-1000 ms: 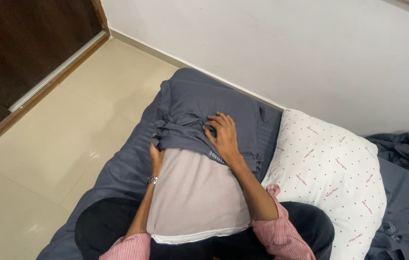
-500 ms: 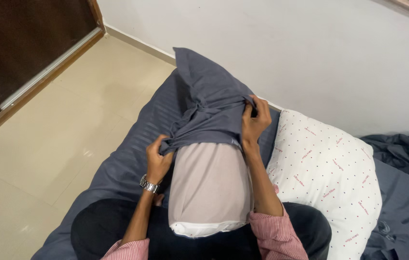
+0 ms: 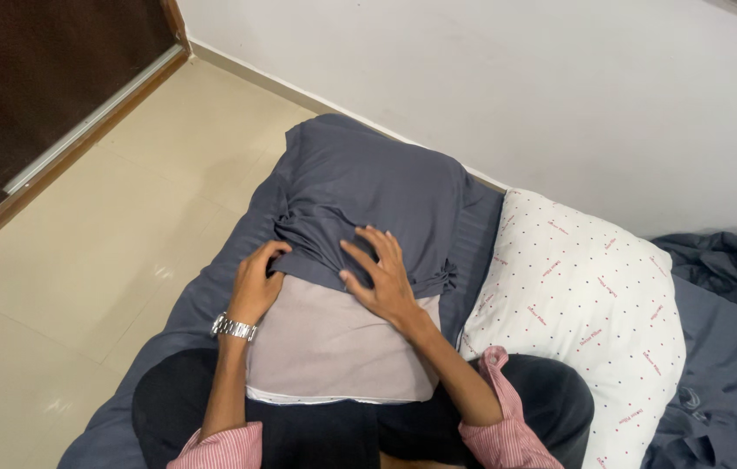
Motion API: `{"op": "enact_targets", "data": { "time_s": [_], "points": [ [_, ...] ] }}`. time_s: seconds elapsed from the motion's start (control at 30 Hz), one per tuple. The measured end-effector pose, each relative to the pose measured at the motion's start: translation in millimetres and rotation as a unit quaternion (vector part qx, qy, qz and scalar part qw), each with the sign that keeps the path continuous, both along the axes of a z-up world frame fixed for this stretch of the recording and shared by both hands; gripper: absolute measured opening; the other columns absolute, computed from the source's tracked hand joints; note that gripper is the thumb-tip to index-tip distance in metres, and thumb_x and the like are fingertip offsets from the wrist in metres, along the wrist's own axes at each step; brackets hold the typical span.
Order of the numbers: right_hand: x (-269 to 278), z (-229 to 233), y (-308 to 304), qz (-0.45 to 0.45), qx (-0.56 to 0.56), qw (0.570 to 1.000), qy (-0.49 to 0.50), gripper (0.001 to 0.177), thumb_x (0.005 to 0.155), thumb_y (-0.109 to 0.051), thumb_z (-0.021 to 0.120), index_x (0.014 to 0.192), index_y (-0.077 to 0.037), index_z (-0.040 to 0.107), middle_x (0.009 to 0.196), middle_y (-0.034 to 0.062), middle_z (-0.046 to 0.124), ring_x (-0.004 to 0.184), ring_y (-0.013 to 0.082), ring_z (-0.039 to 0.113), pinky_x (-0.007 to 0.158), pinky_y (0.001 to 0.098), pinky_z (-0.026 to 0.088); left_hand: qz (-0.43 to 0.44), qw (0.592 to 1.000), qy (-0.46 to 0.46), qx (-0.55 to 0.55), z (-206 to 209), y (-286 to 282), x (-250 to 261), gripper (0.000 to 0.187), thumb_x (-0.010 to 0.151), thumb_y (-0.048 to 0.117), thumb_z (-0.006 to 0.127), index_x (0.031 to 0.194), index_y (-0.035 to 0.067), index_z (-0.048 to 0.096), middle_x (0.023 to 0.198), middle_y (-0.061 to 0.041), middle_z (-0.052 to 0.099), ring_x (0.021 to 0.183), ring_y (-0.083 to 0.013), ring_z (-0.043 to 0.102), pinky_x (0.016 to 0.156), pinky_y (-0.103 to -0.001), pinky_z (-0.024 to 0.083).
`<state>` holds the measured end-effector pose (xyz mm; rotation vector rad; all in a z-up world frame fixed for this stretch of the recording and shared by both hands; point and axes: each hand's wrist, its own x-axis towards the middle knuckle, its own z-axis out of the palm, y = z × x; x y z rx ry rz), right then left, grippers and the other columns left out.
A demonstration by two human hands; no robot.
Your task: The person sits on a bed and inserts a pillow into a dark blue pillowcase. They align the corners, pull the case over the pillow, and smooth the fabric to fit snugly.
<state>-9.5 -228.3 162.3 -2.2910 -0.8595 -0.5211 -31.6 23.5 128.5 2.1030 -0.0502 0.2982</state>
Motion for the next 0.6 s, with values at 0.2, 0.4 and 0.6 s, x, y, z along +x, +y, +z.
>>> {"op": "enact_targets", "data": {
  "time_s": [0.2,0.4,0.6],
  "points": [
    [-23,-16,-18,-0.018,-0.005,1.0,0.004,0.048,0.075,-0.023,0.084,0.121,-0.015,0.073,0.138,0.0145,0.055,0.134,0.0339,0.048,0.116,0.0511,0.033,-0.068,0.986,0.143,0.045,-8,24,-9,0.029,0.076,0.008,0.075,0.105,0.005,0.069,0.09,-0.011,0.074,0.08,-0.0263,0.071,0.073,-0.037,0.053],
    [-20,-15,-29,-0.092,-0.001,0.996,-0.011,0.054,0.064,-0.003,0.078,0.117,-0.013,0.073,0.13,0.0137,0.057,0.125,0.0345,0.051,0.11,0.0485,0.039,-0.117,0.969,0.212,0.041,-14,29,-19,0.042,0.07,0.029,0.09,0.1,0.011,0.067,0.091,-0.007,0.069,0.088,-0.0188,0.064,0.077,-0.036,0.051],
    [-21,-19,-82,-0.27,0.103,0.953,0.087,0.055,0.07,0.0,0.074,0.123,-0.003,0.058,0.116,0.0175,0.055,0.108,0.0325,0.055,0.096,0.0402,0.046,-0.035,0.987,0.118,0.103,-30,-6,-22,0.027,0.07,0.008,0.078,0.083,0.004,0.055,0.077,-0.016,0.066,0.075,-0.0343,0.065,0.067,-0.043,0.049]
  ]
}}
